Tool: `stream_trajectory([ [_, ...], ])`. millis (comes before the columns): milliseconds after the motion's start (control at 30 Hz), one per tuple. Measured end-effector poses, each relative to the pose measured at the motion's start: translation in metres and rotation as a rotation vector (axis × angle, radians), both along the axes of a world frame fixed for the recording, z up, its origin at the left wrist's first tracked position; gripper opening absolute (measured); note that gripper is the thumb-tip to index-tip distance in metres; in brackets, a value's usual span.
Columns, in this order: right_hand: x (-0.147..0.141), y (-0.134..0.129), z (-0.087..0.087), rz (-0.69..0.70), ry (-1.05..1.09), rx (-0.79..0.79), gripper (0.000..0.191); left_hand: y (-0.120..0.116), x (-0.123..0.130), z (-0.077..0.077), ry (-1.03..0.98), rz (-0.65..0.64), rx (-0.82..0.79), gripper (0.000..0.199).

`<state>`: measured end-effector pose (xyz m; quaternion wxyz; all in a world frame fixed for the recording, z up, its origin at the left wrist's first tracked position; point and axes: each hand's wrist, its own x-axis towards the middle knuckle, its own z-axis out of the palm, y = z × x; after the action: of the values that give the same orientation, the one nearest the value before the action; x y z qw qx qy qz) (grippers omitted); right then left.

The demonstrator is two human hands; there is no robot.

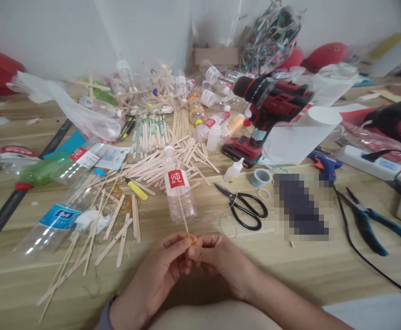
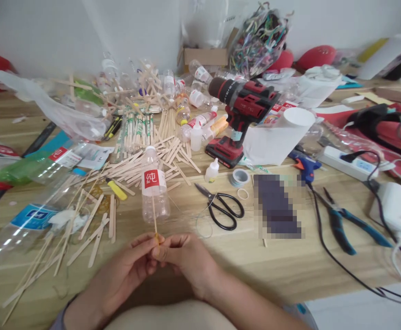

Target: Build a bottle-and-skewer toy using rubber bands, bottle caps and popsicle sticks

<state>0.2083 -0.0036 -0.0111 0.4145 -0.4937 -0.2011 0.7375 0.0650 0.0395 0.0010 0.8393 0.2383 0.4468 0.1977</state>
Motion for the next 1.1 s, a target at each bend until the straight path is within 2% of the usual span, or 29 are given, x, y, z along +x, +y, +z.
stream_trajectory([
  [67,0.001,-0.001,-0.002,-0.04,0.013,-0.001,0.042,0.0,-0.002,0.002,0.024,0.007,0.08,0.032],
  [133,0.001,-0.001,-0.004,-0.073,0.014,-0.001,0.042,-0.002,-0.004,0.003,0.127,-0.021,0.24,0.026],
  [267,-0.001,-0.001,-0.006,-0.106,0.004,-0.008,0.043,-0.006,-0.009,0.003,0.492,-0.096,0.784,0.008],
  [367,-0.003,-0.001,-0.005,-0.115,-0.011,-0.009,0.044,-0.009,-0.014,0.0,0.631,-0.166,1.109,0.012],
  [467,-0.005,-0.001,-0.003,-0.116,-0.021,-0.007,0.043,-0.012,-0.018,-0.004,0.67,-0.238,1.334,0.018],
  [567,-0.006,-0.001,-0.003,-0.121,-0.013,-0.003,0.042,-0.013,-0.02,-0.007,0.688,-0.258,1.456,0.019],
  [633,-0.007,-0.003,-0.003,-0.125,0.001,0.003,0.042,-0.012,-0.019,-0.006,0.676,-0.241,1.443,0.018],
  [700,-0.008,-0.004,-0.003,-0.132,0.023,0.003,0.043,-0.01,-0.016,-0.005,0.652,-0.17,1.334,0.016],
  [767,-0.01,-0.005,-0.004,-0.16,0.052,-0.007,0.044,-0.009,-0.014,-0.004,0.602,-0.045,1.149,0.014],
  [833,-0.011,-0.006,-0.005,-0.201,0.092,-0.016,0.045,-0.009,-0.011,-0.006,0.459,0.048,0.925,0.013],
  [900,-0.013,-0.007,-0.005,-0.24,0.141,-0.021,0.047,-0.009,-0.01,-0.01,0.256,0.093,0.703,0.016],
  [967,-0.014,-0.008,-0.006,-0.268,0.193,-0.03,0.047,-0.008,-0.01,-0.011,0.132,0.113,0.545,0.02],
  [1033,-0.014,-0.009,-0.006,-0.295,0.237,-0.039,0.045,-0.003,-0.013,-0.009,0.167,0.1,0.509,0.015],
  [1100,-0.013,-0.009,-0.006,-0.319,0.266,-0.035,0.041,0.003,-0.016,-0.002,0.293,0.03,0.606,0.007],
])
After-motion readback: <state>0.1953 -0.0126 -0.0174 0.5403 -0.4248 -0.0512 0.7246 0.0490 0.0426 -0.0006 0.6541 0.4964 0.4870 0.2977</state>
